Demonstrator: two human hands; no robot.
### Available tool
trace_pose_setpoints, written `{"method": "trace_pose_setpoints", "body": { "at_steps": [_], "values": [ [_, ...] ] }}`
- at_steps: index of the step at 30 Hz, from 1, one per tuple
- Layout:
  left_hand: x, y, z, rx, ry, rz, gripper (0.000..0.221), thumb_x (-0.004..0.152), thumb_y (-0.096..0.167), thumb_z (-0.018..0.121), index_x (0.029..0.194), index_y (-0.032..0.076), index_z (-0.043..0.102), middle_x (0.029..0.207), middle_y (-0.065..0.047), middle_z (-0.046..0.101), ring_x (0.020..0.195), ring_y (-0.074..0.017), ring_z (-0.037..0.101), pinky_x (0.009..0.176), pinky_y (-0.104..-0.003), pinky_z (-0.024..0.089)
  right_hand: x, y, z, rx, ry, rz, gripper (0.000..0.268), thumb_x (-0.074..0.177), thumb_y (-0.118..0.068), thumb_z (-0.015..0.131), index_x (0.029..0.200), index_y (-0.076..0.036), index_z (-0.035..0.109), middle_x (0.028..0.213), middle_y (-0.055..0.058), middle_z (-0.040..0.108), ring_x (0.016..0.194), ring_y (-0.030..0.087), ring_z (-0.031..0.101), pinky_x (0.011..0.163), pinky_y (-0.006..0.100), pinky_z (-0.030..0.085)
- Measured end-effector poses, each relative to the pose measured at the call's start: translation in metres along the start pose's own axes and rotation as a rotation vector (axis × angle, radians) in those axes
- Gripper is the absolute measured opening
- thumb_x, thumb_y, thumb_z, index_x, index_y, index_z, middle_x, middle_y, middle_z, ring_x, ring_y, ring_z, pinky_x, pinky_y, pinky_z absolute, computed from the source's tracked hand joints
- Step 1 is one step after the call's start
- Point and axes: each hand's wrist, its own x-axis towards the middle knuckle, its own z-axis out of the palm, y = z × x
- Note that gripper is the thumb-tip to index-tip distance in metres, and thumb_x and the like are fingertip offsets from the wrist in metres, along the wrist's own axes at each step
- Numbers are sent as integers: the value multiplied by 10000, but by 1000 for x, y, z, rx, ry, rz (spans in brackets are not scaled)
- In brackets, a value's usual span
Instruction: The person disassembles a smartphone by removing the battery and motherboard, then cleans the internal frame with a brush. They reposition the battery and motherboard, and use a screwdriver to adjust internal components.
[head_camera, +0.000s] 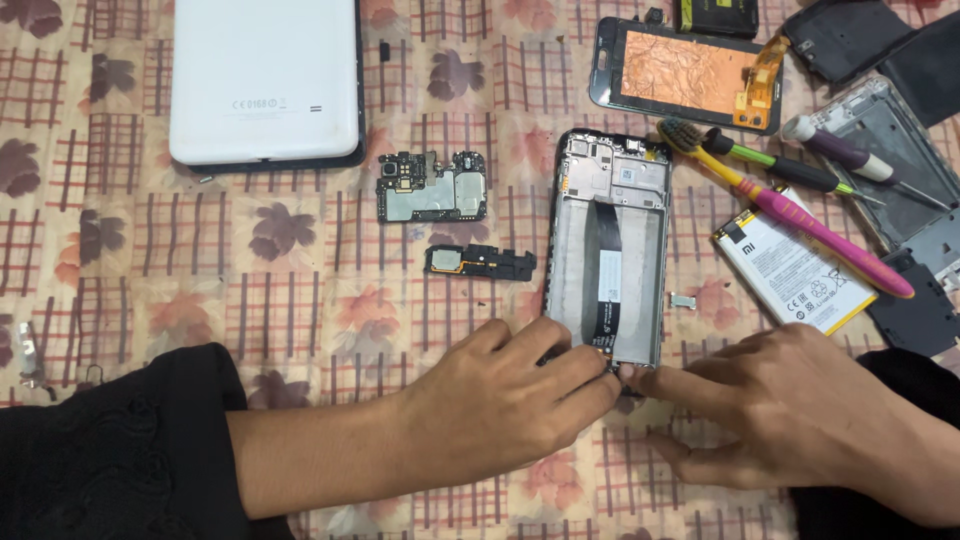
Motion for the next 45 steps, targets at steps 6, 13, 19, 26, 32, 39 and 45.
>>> {"method": "trace_pose_setpoints", "body": {
  "at_steps": [6,13,19,26,32,39,45],
  "values": [
    [3,1,-3,0,6,0,265,874,169,701,1108,45,720,1044,-41,665,963,-192,632,647,-337,566,16,16,0,169,328,-322,272,842,-371,813,955,-132,749,554,-16,661,473,170,643,504,345,527],
    [-1,0,0,-48,-8,-17,299,829,196,712,1089,49,706,1059,-52,674,942,-192,632,614,-340,553,21,21,7,310,545,-335,192,745,-79,732,934,-64,758,538,-6,642,450,131,635,447,316,504],
    [-5,-2,1,-79,17,-29,277,897,186,718,1139,52,706,1073,-56,674,991,-184,635,707,-327,572,24,16,4,203,660,-262,221,730,-54,740,950,-61,750,602,-3,660,457,127,618,408,335,460],
    [-4,-2,0,-127,190,-75,310,882,172,765,1162,50,712,1132,-61,693,1072,-215,641,823,-322,553,26,10,-1,60,766,-148,491,759,-197,804,1199,-67,629,1005,78,699,1030,299,659,788,393,545],
    [21,-36,-27,-85,179,-204,293,913,-35,643,1172,74,726,1129,-58,714,1001,-165,635,583,-277,517,26,9,-2,114,691,-141,615,745,-211,808,1304,-79,586,1225,155,651,1077,305,647,898,405,506],
    [41,-110,-77,60,-489,-612,403,818,187,729,1211,118,677,1130,-70,685,1003,-219,615,670,-364,561,21,13,5,175,672,-226,594,781,-144,791,1324,-51,566,1268,172,671,1020,264,682,821,368,516],
    [33,-94,-66,148,-434,-289,504,668,410,860,1038,86,750,1210,-103,666,1143,-296,574,930,-544,498,24,10,2,232,683,-299,501,781,-98,784,1255,-51,625,1195,140,702,1106,283,696,870,362,565]
  ]
}}
